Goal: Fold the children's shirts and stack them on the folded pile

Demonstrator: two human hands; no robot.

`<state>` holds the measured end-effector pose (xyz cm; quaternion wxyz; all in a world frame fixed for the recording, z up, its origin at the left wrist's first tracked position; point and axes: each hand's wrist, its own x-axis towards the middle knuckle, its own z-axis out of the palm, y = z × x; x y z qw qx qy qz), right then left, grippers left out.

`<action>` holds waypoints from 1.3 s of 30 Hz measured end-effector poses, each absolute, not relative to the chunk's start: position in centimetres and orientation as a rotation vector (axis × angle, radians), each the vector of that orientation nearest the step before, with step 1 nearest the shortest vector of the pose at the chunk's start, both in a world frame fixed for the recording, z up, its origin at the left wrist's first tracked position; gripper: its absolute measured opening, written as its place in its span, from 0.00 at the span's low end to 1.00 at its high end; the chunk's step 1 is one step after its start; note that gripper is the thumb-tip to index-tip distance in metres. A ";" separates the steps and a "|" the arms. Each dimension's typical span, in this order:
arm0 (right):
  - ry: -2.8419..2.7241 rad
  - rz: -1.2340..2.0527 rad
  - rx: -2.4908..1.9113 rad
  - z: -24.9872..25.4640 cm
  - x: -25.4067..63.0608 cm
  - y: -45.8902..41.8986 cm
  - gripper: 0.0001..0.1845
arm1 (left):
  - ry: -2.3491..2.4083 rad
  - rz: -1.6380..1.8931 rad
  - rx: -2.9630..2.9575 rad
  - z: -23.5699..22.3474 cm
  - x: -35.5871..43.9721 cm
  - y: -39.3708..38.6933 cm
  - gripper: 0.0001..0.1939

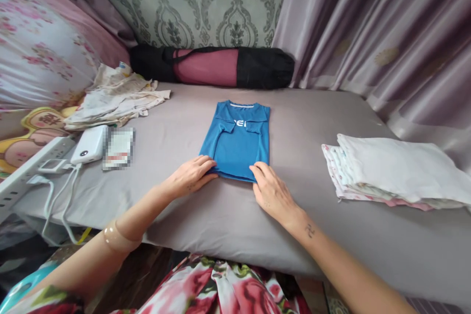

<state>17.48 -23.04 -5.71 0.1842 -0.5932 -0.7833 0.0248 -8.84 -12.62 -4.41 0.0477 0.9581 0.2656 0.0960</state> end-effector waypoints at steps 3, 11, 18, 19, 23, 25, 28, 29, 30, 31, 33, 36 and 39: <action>-2.158 0.078 -1.728 -5.9 18.2 -23.5 0.27 | 0.796 0.394 2.910 -4.7 -10.6 -12.7 0.15; -2.170 0.207 -1.726 -5.3 19.9 -23.3 0.24 | 0.905 0.436 2.752 -5.3 -13.6 -11.6 0.19; -1.984 0.390 -1.765 -4.0 20.3 -21.8 0.16 | 1.116 0.529 2.429 -4.5 -12.1 -10.7 0.16; -1.943 0.398 -1.797 -3.9 20.3 -21.6 0.15 | 1.200 0.506 2.370 -4.3 -11.8 -10.6 0.17; -1.799 0.375 -1.978 -3.7 20.1 -20.9 0.14 | 1.449 0.447 2.168 -4.0 -10.6 -10.2 0.19; -1.759 0.333 -2.023 -3.9 20.1 -20.5 0.14 | 1.519 0.458 2.120 -4.0 -10.1 -9.8 0.19; -1.720 0.282 -2.062 -4.5 20.1 -20.0 0.14 | 1.574 0.456 2.101 -4.4 -9.4 -9.3 0.17; -1.708 0.275 -2.075 -4.8 20.2 -19.9 0.13 | 1.586 0.450 2.102 -4.5 -9.2 -9.1 0.17; -1.695 0.273 -2.086 -5.1 20.2 -19.8 0.11 | 1.599 0.443 2.104 -4.6 -9.0 -9.0 0.16; -1.682 0.270 -2.098 -5.3 20.2 -19.7 0.10 | 1.611 0.436 2.108 -4.7 -8.9 -8.9 0.16; -1.668 0.258 -2.117 -5.5 20.1 -19.7 0.11 | 1.635 0.421 2.117 -4.9 -8.8 -8.8 0.16; -1.689 0.228 -2.154 -5.3 19.7 -19.8 0.18 | 1.664 0.397 2.120 -5.0 -8.7 -8.7 0.15; -1.740 0.204 -2.199 -4.9 19.2 -19.9 0.21 | 1.670 0.384 2.116 -5.1 -8.7 -8.5 0.15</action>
